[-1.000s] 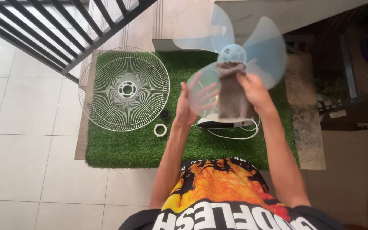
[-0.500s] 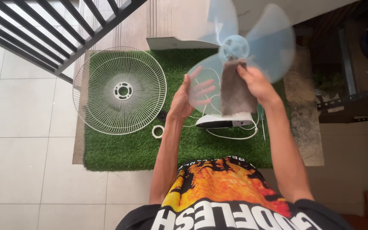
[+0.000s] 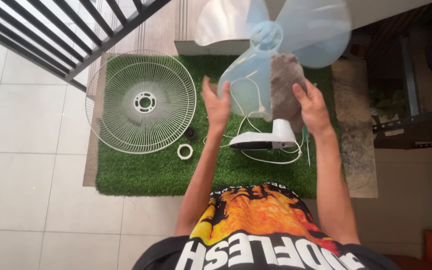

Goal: The person wipes the blades and the front grille of a disassembled pedestal fan using a cloth. The fan blades and motor housing are placed on a green mat on the floor, and the person systematically cleans each component by hand.

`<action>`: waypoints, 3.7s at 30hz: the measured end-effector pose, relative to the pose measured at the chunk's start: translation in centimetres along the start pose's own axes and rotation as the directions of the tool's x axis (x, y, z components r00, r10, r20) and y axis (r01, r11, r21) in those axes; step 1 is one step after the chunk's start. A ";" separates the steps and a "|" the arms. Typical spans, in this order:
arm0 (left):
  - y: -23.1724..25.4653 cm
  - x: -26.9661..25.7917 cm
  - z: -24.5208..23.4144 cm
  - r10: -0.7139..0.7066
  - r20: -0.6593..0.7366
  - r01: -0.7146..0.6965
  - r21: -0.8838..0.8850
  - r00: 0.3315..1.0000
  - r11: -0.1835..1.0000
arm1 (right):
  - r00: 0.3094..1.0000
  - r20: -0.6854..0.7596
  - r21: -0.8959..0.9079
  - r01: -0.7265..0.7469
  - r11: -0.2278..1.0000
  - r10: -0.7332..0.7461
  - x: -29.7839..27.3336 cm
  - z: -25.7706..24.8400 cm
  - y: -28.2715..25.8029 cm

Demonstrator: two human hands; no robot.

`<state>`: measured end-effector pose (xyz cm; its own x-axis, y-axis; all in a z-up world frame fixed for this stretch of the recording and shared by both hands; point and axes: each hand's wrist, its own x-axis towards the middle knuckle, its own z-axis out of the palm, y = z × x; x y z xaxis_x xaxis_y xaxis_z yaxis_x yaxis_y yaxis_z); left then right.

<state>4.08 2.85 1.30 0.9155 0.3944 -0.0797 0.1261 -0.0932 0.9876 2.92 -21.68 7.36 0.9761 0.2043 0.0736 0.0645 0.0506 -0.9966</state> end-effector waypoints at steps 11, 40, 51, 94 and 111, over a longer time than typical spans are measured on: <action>6.1 10.6 3.7 0.657 0.459 -0.778 0.532 0.597 0.335 | 0.979 0.187 -0.208 -0.044 0.977 0.084 3.2 -1.6 -3.3; 3.2 10.9 3.3 0.590 0.426 -0.682 0.660 0.686 0.315 | 0.995 -0.099 0.900 0.079 0.429 0.027 1.8 2.6 1.5; 3.5 10.4 3.8 0.602 0.408 -0.665 0.688 0.686 0.292 | 0.984 -0.179 0.718 0.144 0.681 -0.019 5.7 2.5 2.6; 3.7 9.0 5.1 0.444 0.154 -0.375 0.800 0.883 0.468 | 0.997 0.047 0.799 -0.077 0.596 0.067 1.3 7.1 2.5; 2.2 6.4 -3.3 0.056 0.225 -0.123 0.295 0.973 0.947 | 0.957 -0.277 0.579 0.090 0.811 0.092 4.8 -2.7 1.2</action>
<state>8.92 8.21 3.41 0.9835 0.1730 -0.0529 0.1202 -0.4067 0.9056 8.27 -23.30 6.44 0.9970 -0.0703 -0.0311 0.0198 0.6250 -0.7804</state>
